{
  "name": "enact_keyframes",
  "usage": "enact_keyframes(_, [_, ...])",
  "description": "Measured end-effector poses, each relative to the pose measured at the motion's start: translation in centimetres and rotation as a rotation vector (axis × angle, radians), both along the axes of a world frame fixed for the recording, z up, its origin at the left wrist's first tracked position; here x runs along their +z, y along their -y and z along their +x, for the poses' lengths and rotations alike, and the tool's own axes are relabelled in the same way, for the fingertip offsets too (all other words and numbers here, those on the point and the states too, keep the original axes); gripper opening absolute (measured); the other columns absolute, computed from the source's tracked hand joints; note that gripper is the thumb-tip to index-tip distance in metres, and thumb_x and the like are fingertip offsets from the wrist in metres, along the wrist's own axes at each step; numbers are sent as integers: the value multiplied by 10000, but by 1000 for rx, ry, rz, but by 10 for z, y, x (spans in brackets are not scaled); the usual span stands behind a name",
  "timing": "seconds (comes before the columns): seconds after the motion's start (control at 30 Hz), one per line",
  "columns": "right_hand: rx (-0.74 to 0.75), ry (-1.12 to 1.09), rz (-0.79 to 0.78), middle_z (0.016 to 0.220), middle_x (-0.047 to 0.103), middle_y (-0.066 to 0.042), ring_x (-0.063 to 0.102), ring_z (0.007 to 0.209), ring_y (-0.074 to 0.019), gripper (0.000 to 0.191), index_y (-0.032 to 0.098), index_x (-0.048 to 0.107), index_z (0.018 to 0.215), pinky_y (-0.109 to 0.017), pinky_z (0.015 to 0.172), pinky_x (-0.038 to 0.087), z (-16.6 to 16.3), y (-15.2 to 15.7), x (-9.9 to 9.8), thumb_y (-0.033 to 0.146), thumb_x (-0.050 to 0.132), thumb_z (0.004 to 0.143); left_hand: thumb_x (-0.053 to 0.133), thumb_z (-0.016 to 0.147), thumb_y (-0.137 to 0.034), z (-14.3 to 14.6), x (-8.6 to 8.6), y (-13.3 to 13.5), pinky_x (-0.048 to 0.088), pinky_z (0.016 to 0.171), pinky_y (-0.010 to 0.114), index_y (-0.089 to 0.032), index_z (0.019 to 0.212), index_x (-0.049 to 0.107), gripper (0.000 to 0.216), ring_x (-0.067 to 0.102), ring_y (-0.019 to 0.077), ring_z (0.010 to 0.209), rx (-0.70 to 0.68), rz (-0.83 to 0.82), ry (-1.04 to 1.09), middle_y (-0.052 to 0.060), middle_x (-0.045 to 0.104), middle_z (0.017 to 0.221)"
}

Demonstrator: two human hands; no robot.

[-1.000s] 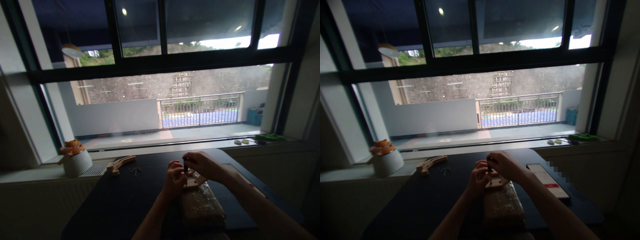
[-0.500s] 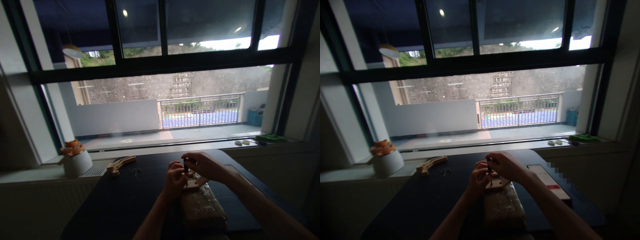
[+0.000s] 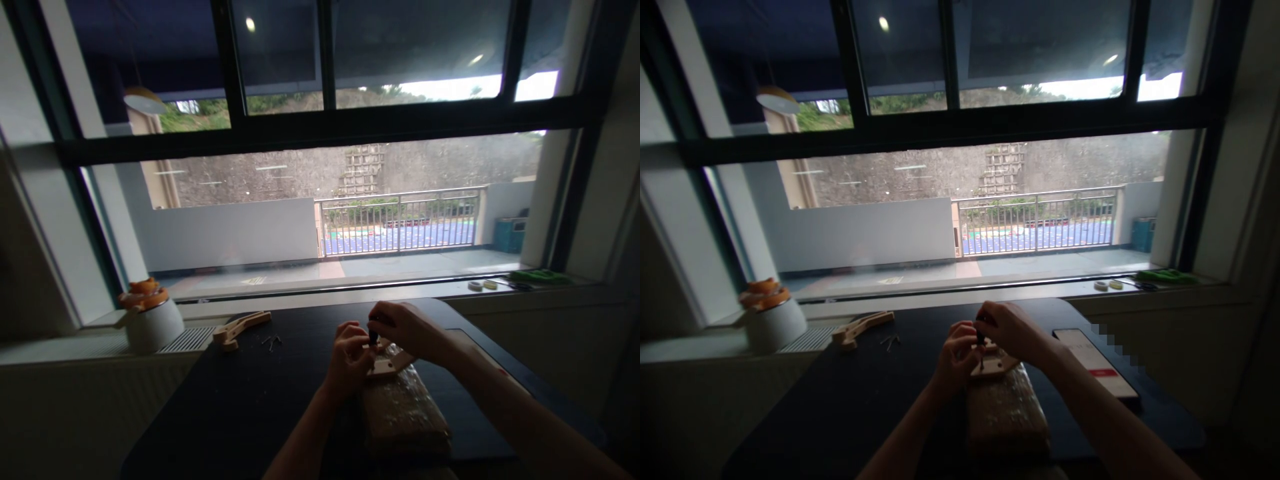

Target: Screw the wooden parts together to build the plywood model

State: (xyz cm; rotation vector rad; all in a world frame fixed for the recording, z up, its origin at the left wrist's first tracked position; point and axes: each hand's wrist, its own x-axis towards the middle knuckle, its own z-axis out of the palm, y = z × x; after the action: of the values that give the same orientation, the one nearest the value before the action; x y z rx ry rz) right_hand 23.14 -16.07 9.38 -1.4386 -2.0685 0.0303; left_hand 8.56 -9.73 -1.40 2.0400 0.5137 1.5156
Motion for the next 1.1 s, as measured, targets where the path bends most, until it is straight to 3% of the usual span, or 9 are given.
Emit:
enact_keyframes(0.13, [-16,9,5,622,621,-3,495,535,-129,223,193,653,807,-230,484,304,1,-1,-1,391,550,809,644,736,-166,-1,1,2,395,941,419,-154,753,713,71,477,263,1075,-1,-8,-8,91,633,853])
enact_keyframes(0.3, [47,19,-11,719,670,-5,555,606,-136,228,221,665,974,-229,557,363,2,0,3,333,521,837,638,736,-160,-1,2,1,398,938,412,-157,747,716,78,482,259,1071,12,-6,-29,89,635,847])
enact_keyframes(0.53, [81,37,-1,722,669,-15,548,629,-136,195,198,680,850,-234,600,372,1,1,5,262,496,836,638,747,-188,0,1,0,396,941,415,-165,749,713,78,486,258,1069,25,14,-35,82,635,837])
enact_keyframes(0.87, [-45,-18,62,687,657,-27,565,617,-154,192,186,653,818,-244,558,363,-8,1,-8,330,527,826,636,751,-204,-1,6,5,398,938,419,-168,754,715,87,473,266,1079,3,-1,-26,91,632,862])
enact_keyframes(1.1, [-55,-81,84,828,695,-37,613,698,-179,248,216,642,1027,-266,604,409,-9,4,-21,306,488,855,624,779,-236,-2,8,4,398,930,411,-175,771,726,119,483,262,1067,6,1,-55,86,642,855])
